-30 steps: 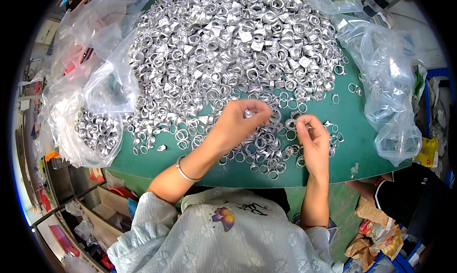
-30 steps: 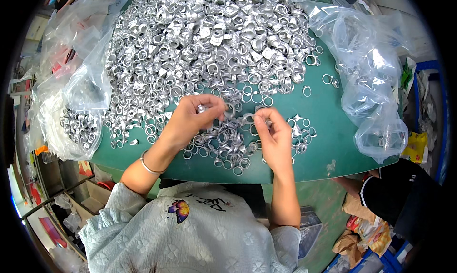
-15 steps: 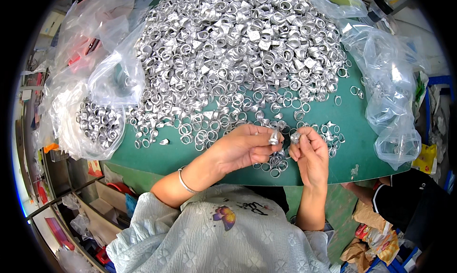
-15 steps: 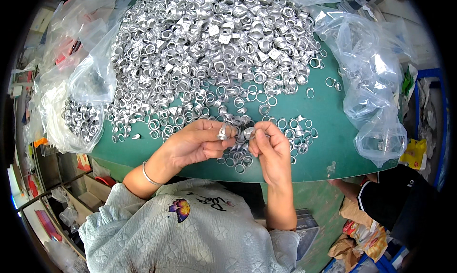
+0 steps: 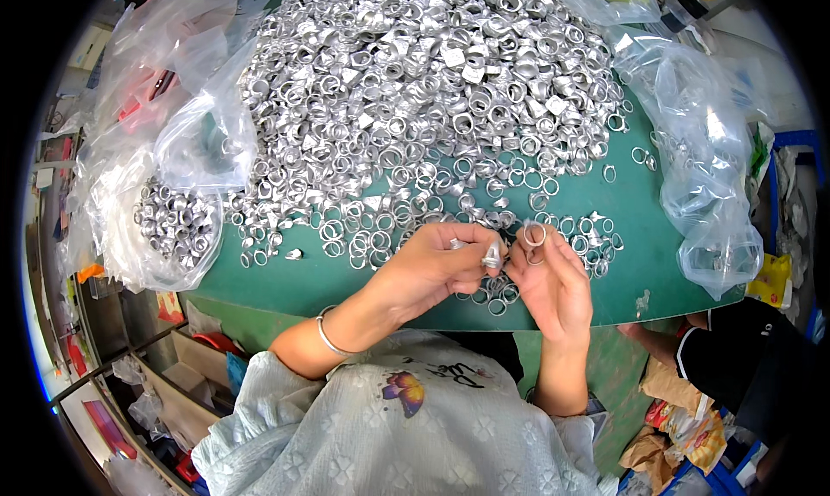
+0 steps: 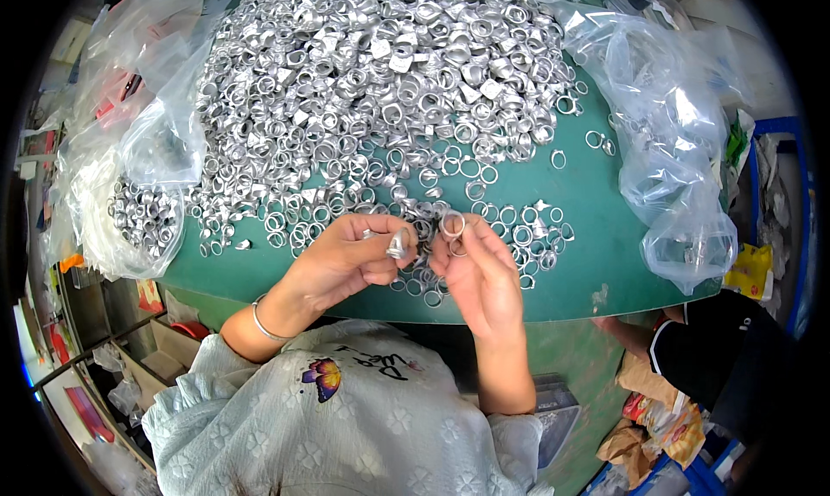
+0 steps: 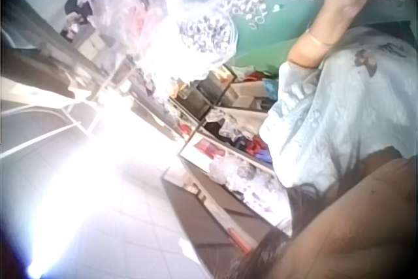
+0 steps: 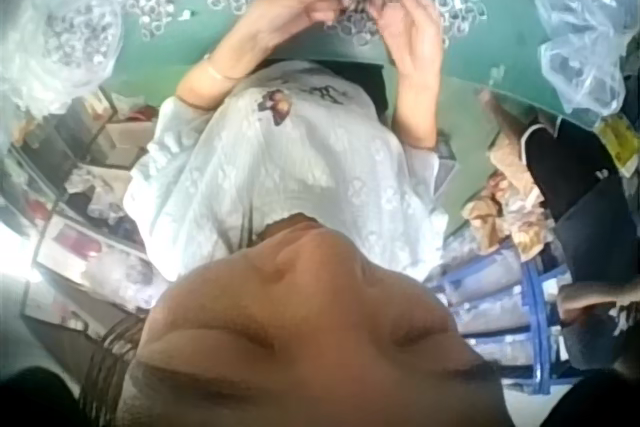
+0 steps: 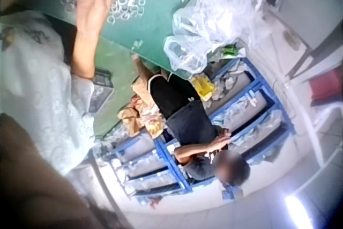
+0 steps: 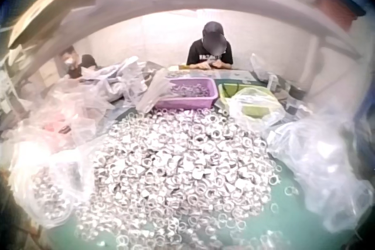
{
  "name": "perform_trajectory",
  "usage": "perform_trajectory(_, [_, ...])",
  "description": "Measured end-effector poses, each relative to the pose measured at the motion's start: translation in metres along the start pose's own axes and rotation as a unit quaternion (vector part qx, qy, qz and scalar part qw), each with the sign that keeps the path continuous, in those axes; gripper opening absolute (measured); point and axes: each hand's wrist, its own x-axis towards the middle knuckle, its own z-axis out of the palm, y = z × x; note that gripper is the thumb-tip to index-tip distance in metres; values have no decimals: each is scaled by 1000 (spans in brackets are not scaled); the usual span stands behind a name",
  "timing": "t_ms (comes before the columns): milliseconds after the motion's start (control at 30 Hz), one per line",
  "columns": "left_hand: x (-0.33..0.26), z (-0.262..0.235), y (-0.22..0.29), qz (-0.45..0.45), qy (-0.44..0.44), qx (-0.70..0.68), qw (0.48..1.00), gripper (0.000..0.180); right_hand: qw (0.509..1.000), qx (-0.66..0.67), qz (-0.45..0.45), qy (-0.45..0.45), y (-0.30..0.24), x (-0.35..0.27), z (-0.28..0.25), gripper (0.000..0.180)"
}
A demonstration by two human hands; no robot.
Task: The person sorts small silver metal ring-shaped and tab-shaped components on a green table by hand. They pick up individual pieces from a large pile, inspect them, and group them together before putting some into a clear plastic bag.
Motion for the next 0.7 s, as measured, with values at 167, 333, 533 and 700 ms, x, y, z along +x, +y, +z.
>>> perform_trajectory(167, [-2,-3,-2,7,8,-5,1000,16,997,73,19,17,3,1,-1,14])
perform_trajectory(333, [-4,-3,-6,19,38,10,999,16,997,-66,-49,6,7,-4,9,21])
perform_trajectory(533, [-14,5,-5,36,26,35,998,17,982,-92,-132,-99,8,-9,6,20])
perform_trajectory(700, [-16,5,-5,35,16,37,999,13,914,-322,-239,-62,9,-13,19,16])
